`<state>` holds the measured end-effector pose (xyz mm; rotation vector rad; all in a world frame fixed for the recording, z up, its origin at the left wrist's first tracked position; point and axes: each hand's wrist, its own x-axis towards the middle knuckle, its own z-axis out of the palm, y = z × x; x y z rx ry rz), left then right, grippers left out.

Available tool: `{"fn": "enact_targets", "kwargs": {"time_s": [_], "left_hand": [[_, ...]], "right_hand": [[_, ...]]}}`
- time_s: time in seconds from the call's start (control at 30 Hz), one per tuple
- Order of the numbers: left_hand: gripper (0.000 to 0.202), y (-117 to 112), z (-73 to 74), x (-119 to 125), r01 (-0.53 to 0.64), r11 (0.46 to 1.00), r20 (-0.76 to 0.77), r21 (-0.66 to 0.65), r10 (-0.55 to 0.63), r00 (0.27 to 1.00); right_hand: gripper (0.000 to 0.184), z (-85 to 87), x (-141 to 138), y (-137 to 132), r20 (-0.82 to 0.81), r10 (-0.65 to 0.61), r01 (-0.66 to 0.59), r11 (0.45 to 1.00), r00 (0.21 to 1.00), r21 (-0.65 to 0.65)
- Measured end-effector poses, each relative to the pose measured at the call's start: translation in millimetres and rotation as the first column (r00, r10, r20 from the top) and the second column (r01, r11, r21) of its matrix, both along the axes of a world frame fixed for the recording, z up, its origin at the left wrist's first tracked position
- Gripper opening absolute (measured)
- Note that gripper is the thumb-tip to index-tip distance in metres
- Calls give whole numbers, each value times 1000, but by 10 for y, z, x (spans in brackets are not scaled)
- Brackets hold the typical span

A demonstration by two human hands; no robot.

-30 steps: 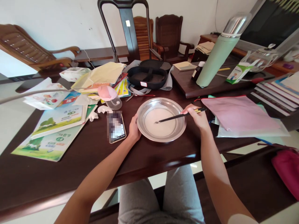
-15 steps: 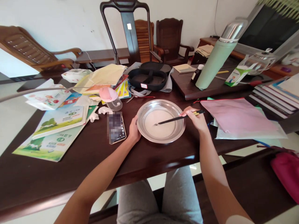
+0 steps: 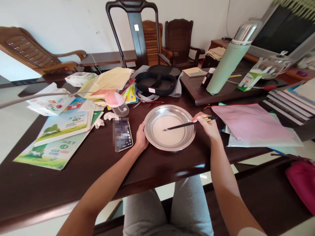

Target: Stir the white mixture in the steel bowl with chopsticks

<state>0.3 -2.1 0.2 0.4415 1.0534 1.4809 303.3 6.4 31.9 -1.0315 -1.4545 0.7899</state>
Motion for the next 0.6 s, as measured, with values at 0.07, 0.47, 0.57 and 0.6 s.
{"fn": "enact_targets", "kwargs": {"time_s": [0.07,0.47,0.57,0.6], "left_hand": [[35,1,-1,1,3,1000,2,2,-3,1000],[36,1,-16,-1,1,1000,-19,8,0,1000],[36,4,-26,-3,-19,1000,-35,1,19,999],[36,6,-30,-4,-23,1000,-36,-2,23,999]], "right_hand": [[56,-10,22,27,-31,-82,82,997,996,12],[53,4,5,-9,1,47,-47,999,999,5],[57,-7,37,22,-45,-103,103,995,994,11],[59,-17,49,31,-71,-139,140,990,988,15]]}}
